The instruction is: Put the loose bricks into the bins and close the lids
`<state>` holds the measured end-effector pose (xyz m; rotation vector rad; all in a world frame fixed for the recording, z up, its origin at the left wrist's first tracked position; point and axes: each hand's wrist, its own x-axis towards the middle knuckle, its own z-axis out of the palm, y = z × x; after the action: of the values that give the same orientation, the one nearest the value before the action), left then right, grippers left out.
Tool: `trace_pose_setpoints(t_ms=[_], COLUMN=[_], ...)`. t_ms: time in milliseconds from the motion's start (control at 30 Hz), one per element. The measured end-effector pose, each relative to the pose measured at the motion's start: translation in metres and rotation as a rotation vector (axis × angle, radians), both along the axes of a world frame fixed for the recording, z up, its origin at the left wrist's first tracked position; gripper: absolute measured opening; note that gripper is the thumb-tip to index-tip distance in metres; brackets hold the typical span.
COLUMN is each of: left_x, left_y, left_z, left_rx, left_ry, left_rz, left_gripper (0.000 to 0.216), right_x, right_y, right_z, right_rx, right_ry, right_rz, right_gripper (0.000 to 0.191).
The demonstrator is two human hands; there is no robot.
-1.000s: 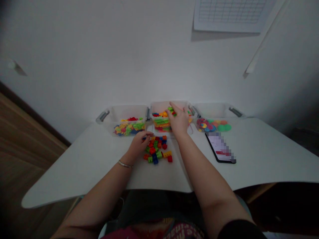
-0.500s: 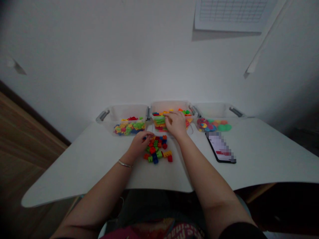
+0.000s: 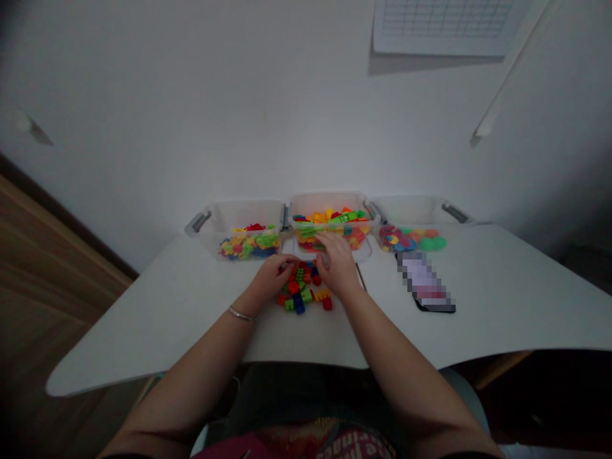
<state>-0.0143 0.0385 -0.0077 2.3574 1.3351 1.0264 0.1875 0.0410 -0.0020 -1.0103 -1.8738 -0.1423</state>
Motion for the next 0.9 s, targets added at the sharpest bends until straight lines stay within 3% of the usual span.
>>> trace_pose_setpoints(t_ms=[167,267,567,767,900], left_x=[0.001,-0.001,-0.001,-0.001,-0.001], left_y=[-0.001,-0.001,-0.001,-0.001,0.0], left_z=[0.001,0.002,0.003,0.002,0.002], left_rx=[-0.003,-0.009,0.0,0.015,0.005], left_ry=[0.002,0.022,0.019,0.015,0.024], left_rz=[0.027,0.023,0.026,0.019,0.026], left_gripper=[0.022,0.021,0.021,0.022,0.022], right_x=[0.011,0.018,0.022,0.029,0.034], right_y=[-0.005,-0.003,-0.007,-0.003,-0.003], right_z=[-0.028,-0.038,-0.04,-0.044,-0.043], right_rx=[-0.26,-0.338,-0.313,-0.353,-0.353], right_ry=[0.03,0.006,-0.13,-0.068,-0.065], right_rz=[0.11,0.162,0.172,-0.007,-0.029], right_gripper=[0.027,0.021,0.01,0.011,0.018])
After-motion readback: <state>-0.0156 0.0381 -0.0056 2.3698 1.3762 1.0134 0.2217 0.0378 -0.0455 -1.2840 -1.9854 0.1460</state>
